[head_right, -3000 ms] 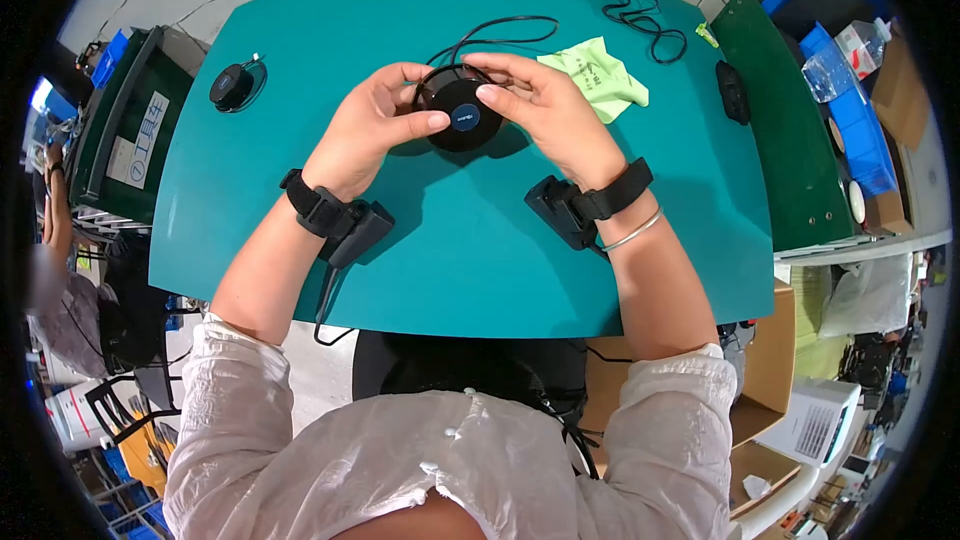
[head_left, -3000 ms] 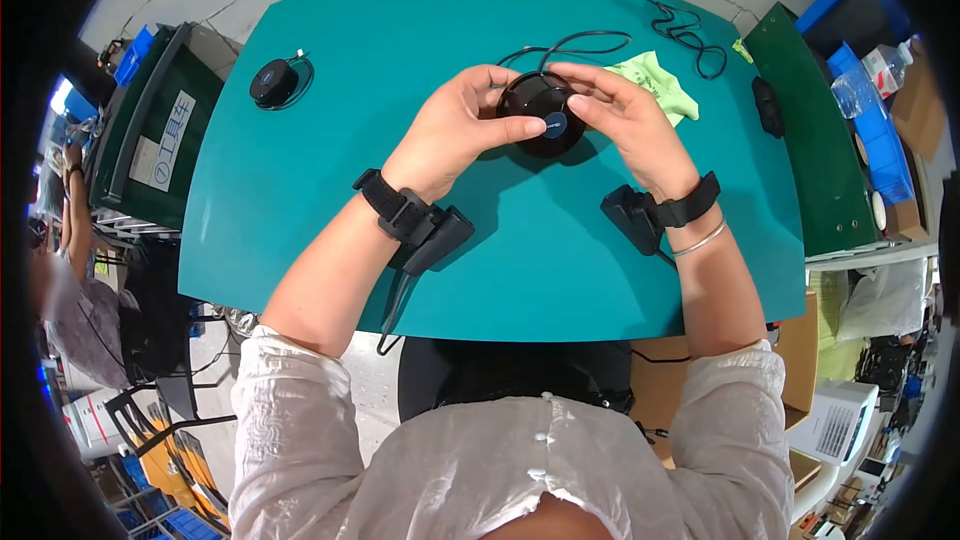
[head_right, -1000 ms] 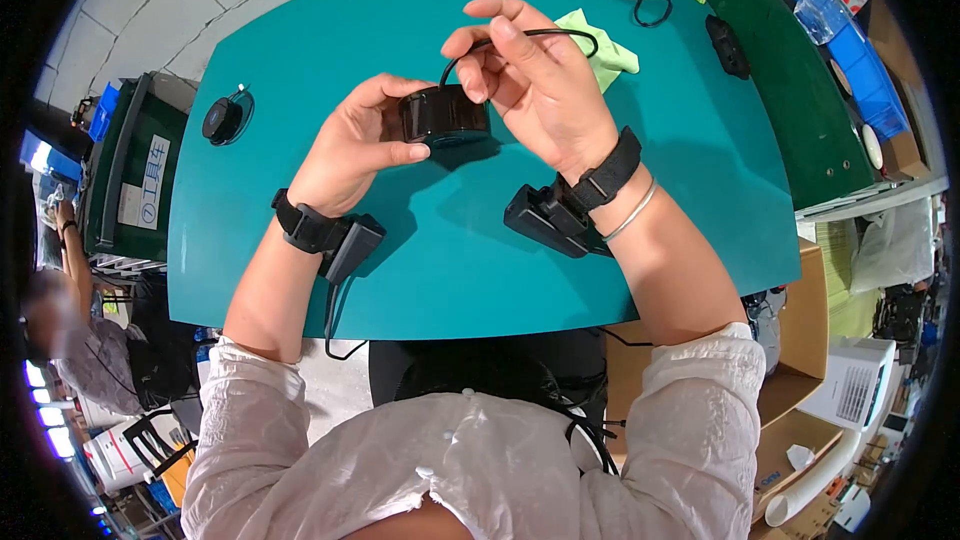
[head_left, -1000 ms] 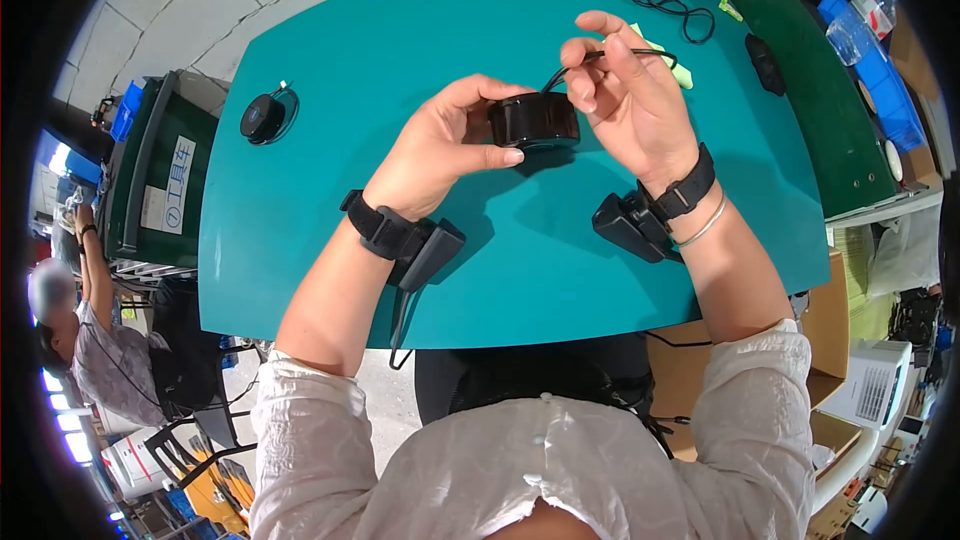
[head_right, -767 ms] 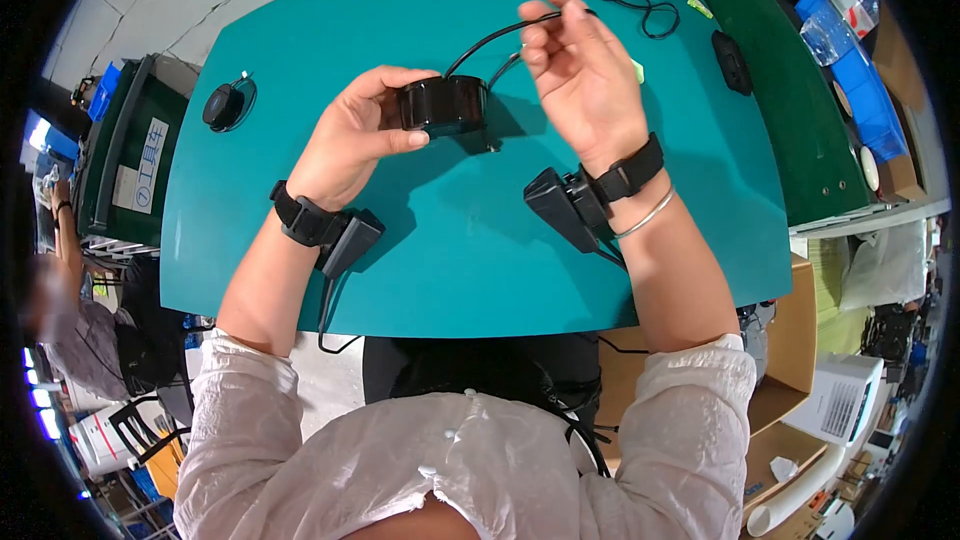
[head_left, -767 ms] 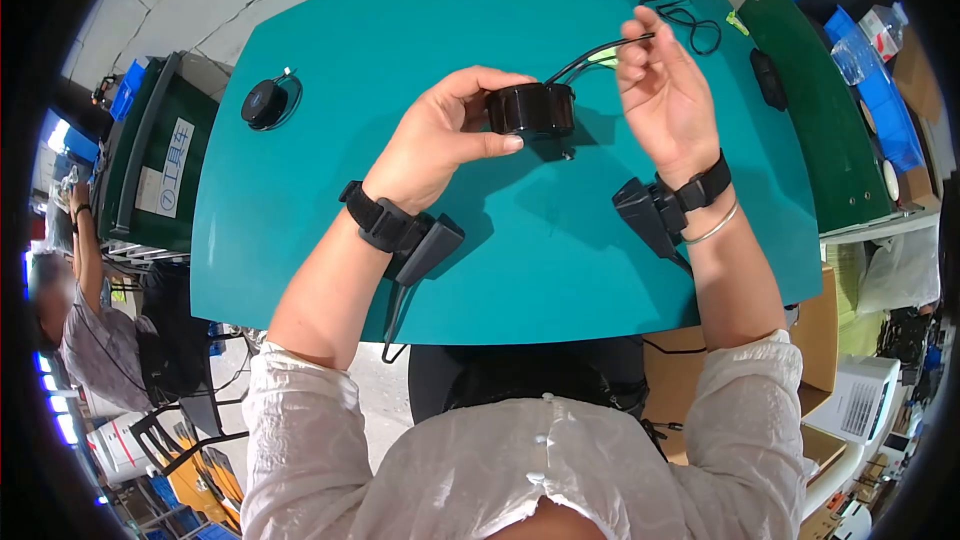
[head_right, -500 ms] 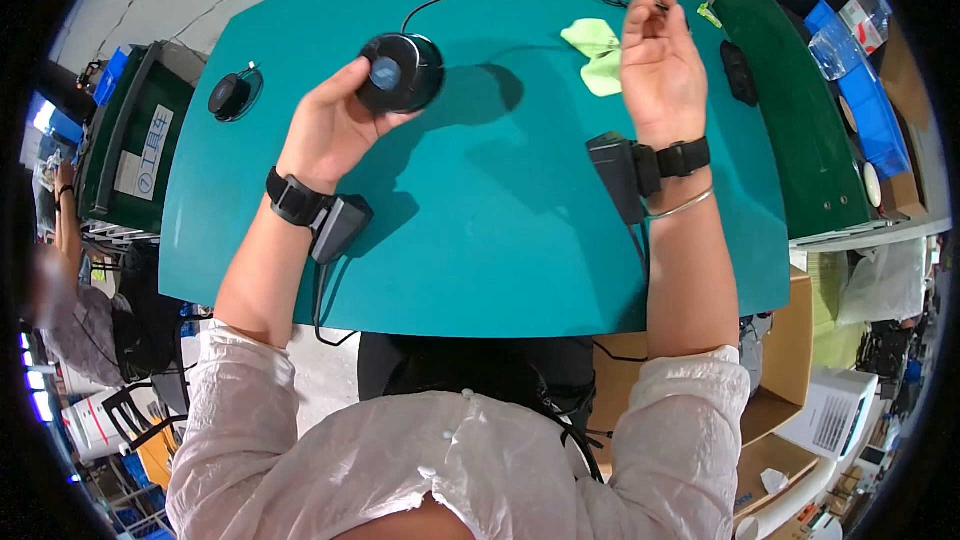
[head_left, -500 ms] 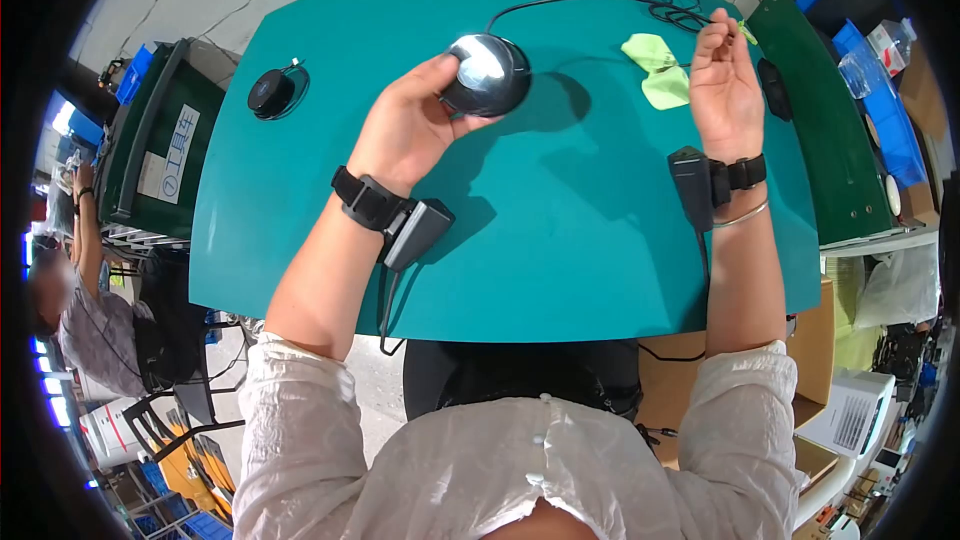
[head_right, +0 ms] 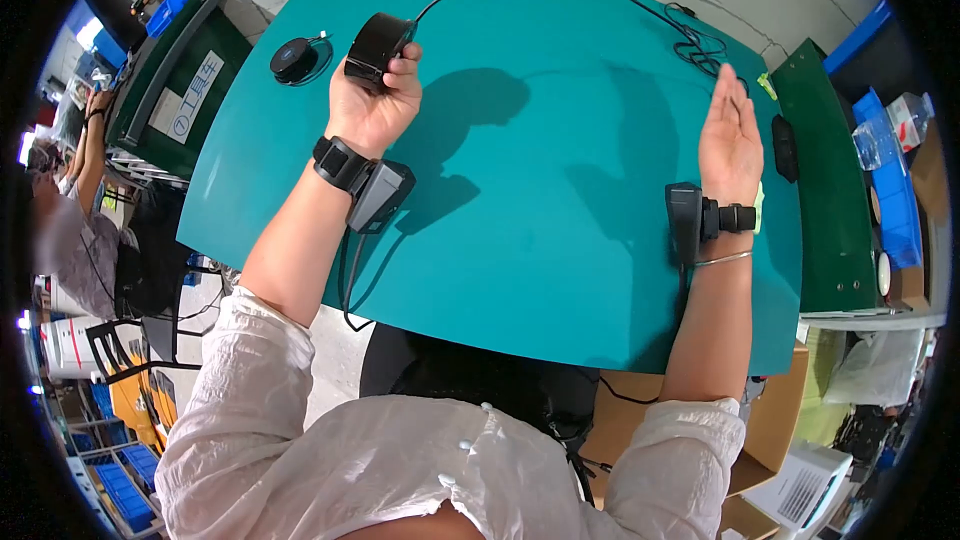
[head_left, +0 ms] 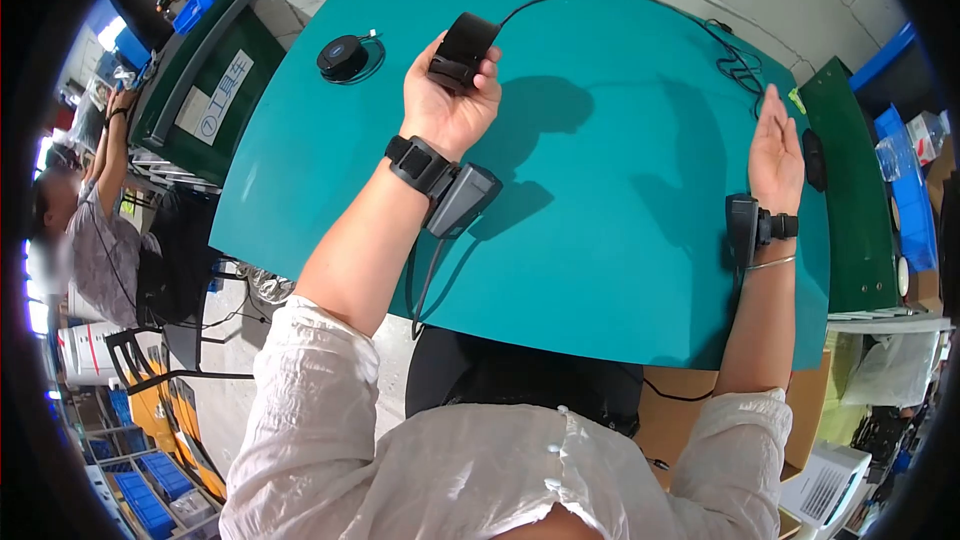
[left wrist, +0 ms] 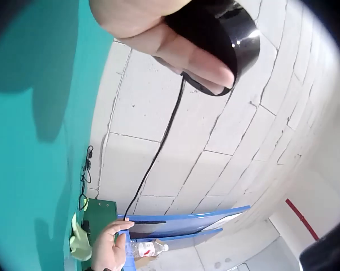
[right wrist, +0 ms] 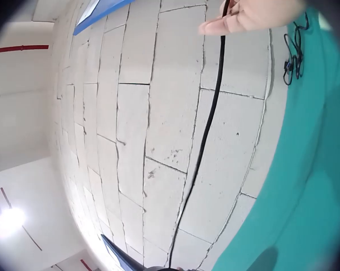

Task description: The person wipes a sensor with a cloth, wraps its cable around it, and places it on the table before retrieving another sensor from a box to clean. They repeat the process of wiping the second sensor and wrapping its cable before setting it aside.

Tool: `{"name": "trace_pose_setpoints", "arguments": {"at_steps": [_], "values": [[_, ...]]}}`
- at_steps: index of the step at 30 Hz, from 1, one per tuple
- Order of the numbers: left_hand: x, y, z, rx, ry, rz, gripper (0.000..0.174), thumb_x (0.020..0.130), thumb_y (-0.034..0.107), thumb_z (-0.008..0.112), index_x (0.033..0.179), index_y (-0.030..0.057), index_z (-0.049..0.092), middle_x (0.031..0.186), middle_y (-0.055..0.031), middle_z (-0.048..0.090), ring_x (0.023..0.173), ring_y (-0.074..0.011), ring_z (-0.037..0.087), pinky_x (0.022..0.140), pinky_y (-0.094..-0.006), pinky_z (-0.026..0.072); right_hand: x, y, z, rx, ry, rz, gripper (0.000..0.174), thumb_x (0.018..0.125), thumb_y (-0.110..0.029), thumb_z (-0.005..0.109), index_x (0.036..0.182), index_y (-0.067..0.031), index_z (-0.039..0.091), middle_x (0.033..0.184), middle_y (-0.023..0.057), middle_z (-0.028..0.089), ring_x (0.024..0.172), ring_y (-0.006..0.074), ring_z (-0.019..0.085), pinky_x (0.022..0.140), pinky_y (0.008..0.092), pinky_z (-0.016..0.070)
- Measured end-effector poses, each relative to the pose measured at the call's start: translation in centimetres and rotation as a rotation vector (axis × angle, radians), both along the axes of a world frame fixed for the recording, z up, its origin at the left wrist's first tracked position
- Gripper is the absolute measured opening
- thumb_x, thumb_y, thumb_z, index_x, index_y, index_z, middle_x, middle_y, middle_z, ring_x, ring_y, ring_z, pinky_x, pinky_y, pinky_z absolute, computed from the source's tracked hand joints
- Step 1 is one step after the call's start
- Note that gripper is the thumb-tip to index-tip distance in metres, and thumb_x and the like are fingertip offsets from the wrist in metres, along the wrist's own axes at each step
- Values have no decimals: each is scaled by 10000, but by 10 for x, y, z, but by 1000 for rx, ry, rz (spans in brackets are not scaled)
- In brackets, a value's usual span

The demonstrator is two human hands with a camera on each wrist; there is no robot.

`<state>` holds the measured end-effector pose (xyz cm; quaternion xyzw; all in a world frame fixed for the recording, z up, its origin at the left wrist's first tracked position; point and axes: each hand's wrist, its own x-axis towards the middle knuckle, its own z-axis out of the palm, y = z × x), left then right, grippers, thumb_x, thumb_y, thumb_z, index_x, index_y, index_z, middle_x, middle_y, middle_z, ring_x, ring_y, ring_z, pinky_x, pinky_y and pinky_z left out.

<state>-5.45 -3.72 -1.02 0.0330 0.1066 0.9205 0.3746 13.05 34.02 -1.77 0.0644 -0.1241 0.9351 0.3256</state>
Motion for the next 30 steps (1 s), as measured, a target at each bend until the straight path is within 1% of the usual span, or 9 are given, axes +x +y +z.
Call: {"name": "trace_pose_setpoints", "arguments": {"at_steps": [5, 7, 8, 10, 12, 14, 24, 28, 30], "values": [[17, 11, 10, -87, -28, 212, 297, 984, 241, 526, 1133, -14, 550, 1081, -199, 607, 962, -284, 615, 790, -367, 557, -4, -71, 29, 204, -573, 172, 547, 1021, -136, 459, 1410, 155, 209, 1439, 257, 374, 1268, 341, 501, 1051, 389, 467], [23, 18, 13, -82, 38, 143, 335, 993, 196, 527, 1263, 4, 473, 1258, -182, 520, 1169, -304, 528, 1010, -425, 472, 1, -94, 35, 926, -845, 229, 626, 977, -230, 577, 1404, 137, 304, 1455, 216, 385, 1124, 273, 617, 895, 332, 522], [25, 21, 11, -78, 35, 132, 335, 993, 196, 527, 1263, 4, 473, 1258, -182, 520, 1169, -304, 528, 1010, -425, 472, 2, -106, 37, 925, -853, 219, 626, 977, -230, 577, 1404, 137, 304, 1455, 216, 385, 1124, 273, 617, 895, 332, 522], [32, 26, 7, -197, 124, 132, 426, 980, 137, 547, 1354, 15, 385, 1343, -154, 453, 1238, -306, 479, 1100, -453, 398, 1, -128, 41, 1498, -982, -86, 631, 950, -219, 618, 1467, 8, 336, 1427, 148, 449, 1046, 221, 643, 757, 302, 525], [44, 33, 6, -190, 111, 82, 489, 960, 100, 570, 1389, 15, 352, 1345, -147, 452, 1237, -287, 480, 1093, -439, 395, -3, -142, 38, 1398, -938, 12, 620, 914, -269, 676, 1412, 7, 431, 1328, 119, 532, 1010, 179, 656, 798, 285, 522], [63, 42, 8, -310, 469, 22, 524, 945, 64, 573, 1408, 14, 333, 1345, -144, 451, 1244, -260, 475, 1089, -417, 377, -9, -155, 25, 1089, -655, 224, 612, 907, -243, 685, 1402, 18, 436, 1262, 103, 575, 1007, 153, 644, 803, 272, 521], [73, 33, 24, -894, 1069, -217, 422, 881, 112, 689, 1248, -25, 531, 1166, -91, 608, 1061, -165, 597, 940, -325, 459, -6, -150, 28, 1584, -585, 146, 545, 802, -102, 750, 1300, -24, 542, 1073, 90, 646, 829, 132, 613, 754, 265, 520], [74, 32, 23, -822, 928, -131, 351, 918, 152, 659, 1208, -11, 544, 1126, -89, 622, 1033, -184, 618, 895, -328, 495, -10, -152, 30, 1587, -612, 14, 512, 808, -159, 770, 1255, -22, 560, 1101, 81, 636, 849, 128, 599, 761, 268, 510], [77, 36, 21, -532, 587, -162, 330, 967, 187, 597, 1209, -27, 532, 1145, -125, 612, 1074, -238, 609, 933, -362, 512, -11, -152, 32, 1284, -528, 8, 508, 829, -193, 765, 1250, -7, 549, 1112, 83, 631, 877, 136, 598, 784, 275, 504]]}}
